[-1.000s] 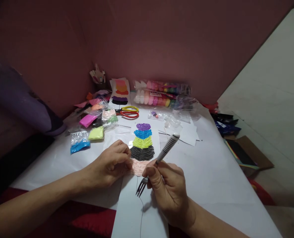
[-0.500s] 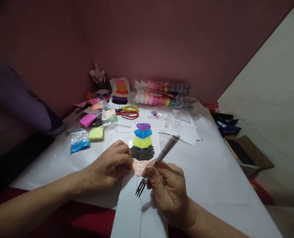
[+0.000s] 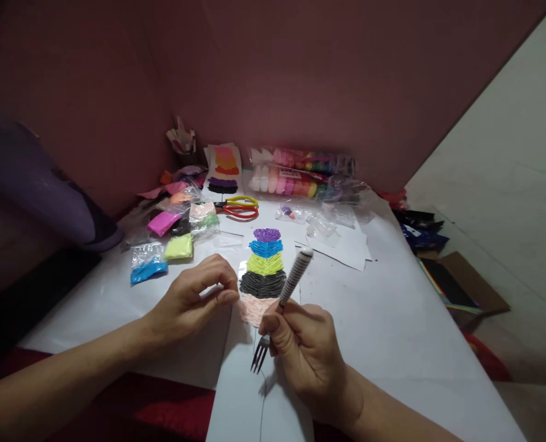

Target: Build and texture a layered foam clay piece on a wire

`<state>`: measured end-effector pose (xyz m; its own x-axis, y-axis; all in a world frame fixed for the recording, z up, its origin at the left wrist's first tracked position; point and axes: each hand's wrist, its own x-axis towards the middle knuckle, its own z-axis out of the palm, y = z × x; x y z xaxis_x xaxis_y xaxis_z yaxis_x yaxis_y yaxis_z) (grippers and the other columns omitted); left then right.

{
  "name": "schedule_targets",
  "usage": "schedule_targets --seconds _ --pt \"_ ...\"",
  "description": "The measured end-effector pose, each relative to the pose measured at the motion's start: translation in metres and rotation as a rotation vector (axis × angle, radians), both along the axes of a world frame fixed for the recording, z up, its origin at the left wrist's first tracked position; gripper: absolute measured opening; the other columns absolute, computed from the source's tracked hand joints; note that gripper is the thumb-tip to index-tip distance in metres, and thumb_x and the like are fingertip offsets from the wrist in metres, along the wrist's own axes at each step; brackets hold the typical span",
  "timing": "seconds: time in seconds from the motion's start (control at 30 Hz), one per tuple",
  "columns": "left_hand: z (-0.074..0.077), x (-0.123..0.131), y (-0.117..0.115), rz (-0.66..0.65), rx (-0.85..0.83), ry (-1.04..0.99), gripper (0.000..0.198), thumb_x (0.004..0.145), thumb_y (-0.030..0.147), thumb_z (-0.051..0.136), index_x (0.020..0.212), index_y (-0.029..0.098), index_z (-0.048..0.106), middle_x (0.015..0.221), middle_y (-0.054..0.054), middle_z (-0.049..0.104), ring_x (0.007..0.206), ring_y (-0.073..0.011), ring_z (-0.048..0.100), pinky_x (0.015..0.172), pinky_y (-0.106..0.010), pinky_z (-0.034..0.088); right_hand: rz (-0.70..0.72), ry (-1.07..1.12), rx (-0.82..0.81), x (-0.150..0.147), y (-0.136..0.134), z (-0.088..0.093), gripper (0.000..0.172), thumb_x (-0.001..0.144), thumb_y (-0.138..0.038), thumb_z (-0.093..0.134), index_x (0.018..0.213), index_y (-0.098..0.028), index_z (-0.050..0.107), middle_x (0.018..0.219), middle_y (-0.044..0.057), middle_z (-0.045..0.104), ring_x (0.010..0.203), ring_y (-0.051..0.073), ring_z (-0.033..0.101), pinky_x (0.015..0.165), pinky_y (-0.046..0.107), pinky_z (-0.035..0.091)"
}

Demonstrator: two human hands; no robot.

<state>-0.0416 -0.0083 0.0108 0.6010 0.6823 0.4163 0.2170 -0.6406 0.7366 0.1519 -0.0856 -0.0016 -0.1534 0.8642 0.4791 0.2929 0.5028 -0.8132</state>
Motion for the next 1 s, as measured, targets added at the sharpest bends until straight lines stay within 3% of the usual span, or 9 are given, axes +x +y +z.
schedule_targets --seconds 0.13,0.27,0.33,0.47,0.53,0.6,0.7,0.83,1.0 --pt "0.006 0.001 -0.001 0.004 -0.175 -0.054 0.024 0.091 0.022 0.05 0.068 0.015 0.056 0.069 -0.001 0.055 0.071 -0.0126 0.051 0.067 -0.027 0.04 0.067 -0.013 0.003 0.001 0.001 0.001 0.026 0.097 -0.018 0.042 0.077 -0.019 0.059 0.061 -0.002 0.05 0.046 0.008 0.047 0.045 0.022 0.038" --pt "0.012 0.002 -0.009 -0.148 -0.435 -0.123 0.01 0.08 0.025 0.066 0.08 0.015 0.067 0.076 -0.002 0.059 0.069 -0.0119 0.051 0.066 -0.026 0.041 0.162 -0.122 0.023 0.001 0.004 0.001 0.026 0.095 -0.019 0.043 0.072 -0.02 0.053 0.059 -0.004 0.046 0.05 0.008 0.044 0.048 0.023 0.034" --pt "0.013 0.004 -0.014 -0.225 -0.581 -0.177 0.016 0.075 0.026 0.072 0.089 0.017 0.069 0.079 -0.001 0.06 0.069 -0.0113 0.051 0.066 -0.026 0.042 0.259 -0.194 0.017 0.0 0.006 0.003 0.027 0.094 -0.019 0.042 0.068 -0.02 0.048 0.057 -0.005 0.041 0.05 0.009 0.041 0.049 0.023 0.032" --pt "0.012 0.006 -0.02 -0.318 -0.812 -0.243 0.013 0.085 0.027 0.063 0.082 0.015 0.066 0.074 -0.002 0.061 0.071 -0.012 0.056 0.069 -0.026 0.046 0.355 -0.238 -0.078 -0.004 0.007 0.005 0.03 0.095 -0.022 0.039 0.065 -0.02 0.044 0.058 -0.005 0.035 0.05 0.009 0.034 0.049 0.024 0.029" --pt "0.012 0.004 -0.018 -0.221 -0.791 -0.298 0.02 0.088 0.031 0.061 0.077 0.014 0.061 0.068 0.0 0.057 0.062 -0.0087 0.051 0.059 -0.022 0.043 0.294 -0.184 -0.141 -0.004 0.007 0.004 0.033 0.096 -0.028 0.04 0.065 -0.019 0.047 0.056 -0.005 0.037 0.049 0.009 0.036 0.048 0.023 0.03" --pt "0.012 -0.001 -0.013 -0.017 -0.687 -0.402 0.027 0.09 0.038 0.056 0.076 0.016 0.055 0.06 0.004 0.049 0.049 -0.0051 0.041 0.045 -0.019 0.033 0.211 -0.107 -0.209 -0.004 0.007 0.002 0.035 0.097 -0.033 0.041 0.068 -0.018 0.054 0.054 -0.004 0.04 0.048 0.008 0.039 0.046 0.022 0.031" --pt "0.014 -0.007 -0.006 0.157 -0.551 -0.356 0.027 0.091 0.038 0.056 0.076 0.016 0.05 0.059 0.005 0.048 0.047 -0.0034 0.04 0.043 -0.017 0.032 0.109 0.039 -0.361 -0.004 0.006 -0.002 0.038 0.097 -0.041 0.043 0.074 -0.016 0.06 0.049 -0.005 0.042 0.044 0.008 0.039 0.042 0.021 0.03" --pt "0.014 -0.012 -0.005 0.197 -0.505 -0.257 0.03 0.094 0.041 0.05 0.075 0.017 0.048 0.057 0.004 0.053 0.045 -0.004 0.044 0.041 -0.017 0.035 0.031 0.211 -0.565 -0.006 0.006 -0.004 0.043 0.095 -0.05 0.047 0.072 -0.016 0.059 0.043 -0.007 0.039 0.04 0.006 0.032 0.038 0.019 0.026" --pt "0.008 -0.012 -0.006 0.236 -0.451 -0.181 0.031 0.094 0.045 0.049 0.079 0.017 0.049 0.058 0.001 0.06 0.043 -0.0058 0.048 0.041 -0.019 0.037 0.022 0.269 -0.61 -0.006 0.008 -0.006 0.043 0.094 -0.051 0.048 0.074 -0.016 0.06 0.043 -0.007 0.04 0.04 0.004 0.033 0.038 0.017 0.026"
